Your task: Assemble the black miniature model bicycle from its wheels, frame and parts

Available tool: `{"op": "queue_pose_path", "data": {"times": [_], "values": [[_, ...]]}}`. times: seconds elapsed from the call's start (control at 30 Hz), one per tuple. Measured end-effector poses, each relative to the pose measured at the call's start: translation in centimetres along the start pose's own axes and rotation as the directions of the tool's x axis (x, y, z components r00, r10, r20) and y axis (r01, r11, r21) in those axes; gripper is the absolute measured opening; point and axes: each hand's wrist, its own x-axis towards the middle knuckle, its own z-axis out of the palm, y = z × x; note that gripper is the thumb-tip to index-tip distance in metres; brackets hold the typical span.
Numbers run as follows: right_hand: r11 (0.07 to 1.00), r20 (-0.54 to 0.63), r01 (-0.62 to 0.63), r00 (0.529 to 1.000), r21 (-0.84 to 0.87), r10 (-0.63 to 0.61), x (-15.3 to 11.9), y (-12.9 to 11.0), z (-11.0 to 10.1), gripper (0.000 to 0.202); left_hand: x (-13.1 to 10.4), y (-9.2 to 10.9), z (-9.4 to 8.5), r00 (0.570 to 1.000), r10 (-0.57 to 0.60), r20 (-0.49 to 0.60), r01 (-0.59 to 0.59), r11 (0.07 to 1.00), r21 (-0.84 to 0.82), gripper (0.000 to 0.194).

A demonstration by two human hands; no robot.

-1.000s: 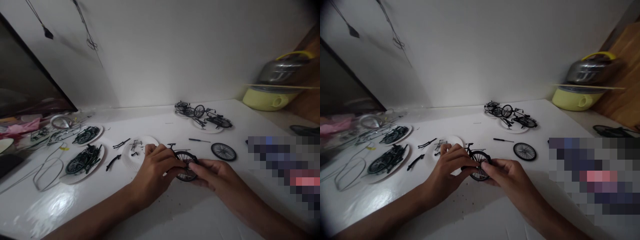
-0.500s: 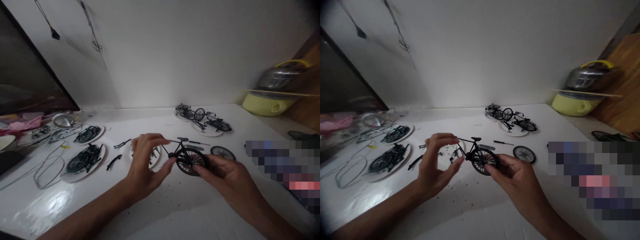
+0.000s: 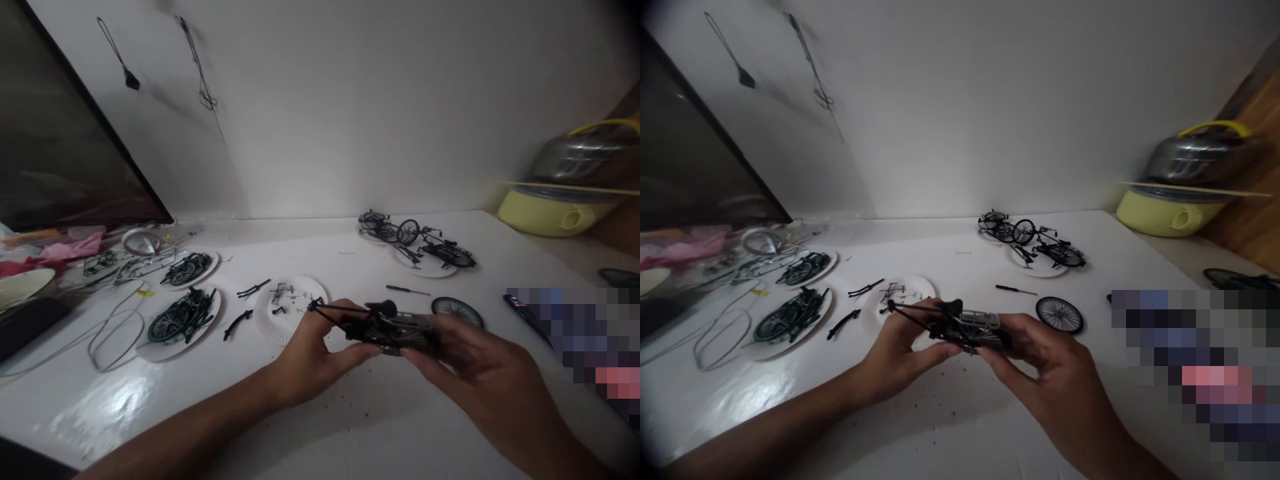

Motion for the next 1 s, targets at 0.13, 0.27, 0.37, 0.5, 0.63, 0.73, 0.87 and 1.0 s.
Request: {"op": "queue_pose_path", "data": {"times": [0.13,0.27,0.37,0.5,0.63,0.73,0.87,1.0], "values": [[0.949,0.081,0.276,0.961,-0.153,-0.266,-0.2,0.3,-0.3,0.032,0.2,1.4,-0.3,0.980,0.163,0.114,-0.175,0.979,0.103,0.023],[0.888,0.150,0.443,0.893,-0.126,-0.424,-0.4,0.6,-0.8,0.039,0.2,1.8,-0.8,0.926,0.322,0.198,-0.354,0.922,0.157,0.027],[0.830,0.178,0.539,0.839,-0.144,-0.513,-0.3,0.5,-0.9,0.039,0.2,1.8,-0.8,0.895,0.391,0.213,-0.436,0.870,0.232,0.031],[0.810,0.194,0.564,0.822,-0.158,-0.535,-0.2,0.4,-1.0,0.039,0.2,1.9,-0.8,0.880,0.430,0.200,-0.473,0.829,0.299,0.028],[0.805,0.203,0.572,0.817,-0.160,-0.540,0.0,0.5,-1.1,0.034,0.5,1.8,-0.9,0.841,0.495,0.218,-0.541,0.773,0.332,0.022],[0.806,0.211,0.561,0.825,-0.188,-0.524,0.1,0.7,-1.0,0.033,0.7,1.7,-0.9,0.820,0.525,0.229,-0.572,0.736,0.361,0.020],[0.834,0.167,0.522,0.852,-0.180,-0.497,0.2,1.3,-0.8,0.030,0.8,1.6,-0.8,0.807,0.540,0.238,-0.589,0.710,0.386,0.019],[0.882,0.066,0.445,0.896,-0.154,-0.440,0.2,1.5,-0.6,0.023,0.6,1.3,-0.8,0.805,0.547,0.228,-0.590,0.705,0.393,0.024]]}}
